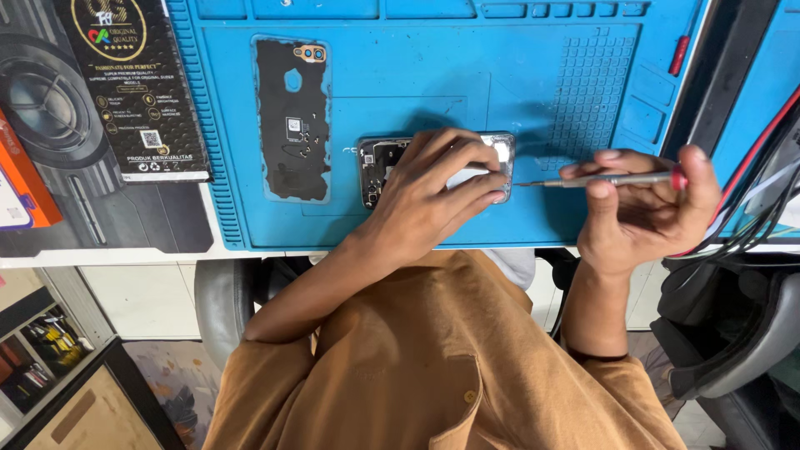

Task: The person uses a small screwdriver to remove screws from a disassembled smartphone on a blue work mat, then uses a hot air gun to apply heat to the phone's back and a black adhesive sheet. The phone remains disassembled on the mat at the end.

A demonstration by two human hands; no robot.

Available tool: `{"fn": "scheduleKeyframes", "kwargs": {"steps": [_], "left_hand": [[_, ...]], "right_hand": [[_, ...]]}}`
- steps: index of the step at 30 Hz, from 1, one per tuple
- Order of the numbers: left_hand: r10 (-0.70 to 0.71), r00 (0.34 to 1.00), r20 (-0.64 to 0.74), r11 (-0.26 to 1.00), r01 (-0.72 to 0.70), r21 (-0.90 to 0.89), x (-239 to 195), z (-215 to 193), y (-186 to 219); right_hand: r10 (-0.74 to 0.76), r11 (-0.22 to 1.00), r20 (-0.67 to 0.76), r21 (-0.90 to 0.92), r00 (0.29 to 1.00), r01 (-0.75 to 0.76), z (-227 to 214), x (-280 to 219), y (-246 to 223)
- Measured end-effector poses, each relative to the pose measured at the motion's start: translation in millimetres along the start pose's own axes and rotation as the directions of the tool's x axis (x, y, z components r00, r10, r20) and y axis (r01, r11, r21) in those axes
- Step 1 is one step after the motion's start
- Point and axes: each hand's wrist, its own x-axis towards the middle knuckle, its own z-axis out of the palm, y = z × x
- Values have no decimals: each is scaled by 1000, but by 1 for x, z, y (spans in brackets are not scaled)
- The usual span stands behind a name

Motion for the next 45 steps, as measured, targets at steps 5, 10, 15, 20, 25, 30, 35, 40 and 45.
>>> {"fn": "scheduleKeyframes", "kwargs": {"steps": [5, 10, 15, 20, 25, 30, 35, 40, 45], "left_hand": [[6, 1000, 18, 997, -7, 74, 5, -2, 4], [4, 1000, 30, 995, -8, 104, 7, -2, 6], [-3, 1000, 31, 995, 0, 95, 8, 0, 8], [-1, 1000, 24, 996, -2, 94, 8, 1, 8], [6, 999, 32, 994, -10, 111, 9, 1, 8], [0, 999, 47, 991, -6, 131, 9, 2, 8], [1, 999, 36, 994, -5, 111, 9, 3, 8], [6, 1000, 8, 994, -7, 106, 7, 2, 8], [-11, 1000, -19, 992, 13, 126, 2, -14, 5]], "right_hand": [[-24, 999, 85, -31, 996, 27, 7, -3, -3], [-14, 1000, 78, -25, 997, 16, 10, -5, -2], [-41, 999, 69, -5, 997, 42, 10, -3, -5], [-64, 998, 63, -22, 996, 66, 10, -2, -4], [-53, 997, 90, -46, 995, 57, 12, -3, -3], [-83, 993, 81, -76, 993, 89, 10, -3, -2], [-88, 994, 68, -57, 994, 92, 13, -3, -9], [-156, 988, 37, 0, 987, 156, 17, 12, -11], [-188, 976, 18, -105, 982, 189, 24, 28, -3]]}}
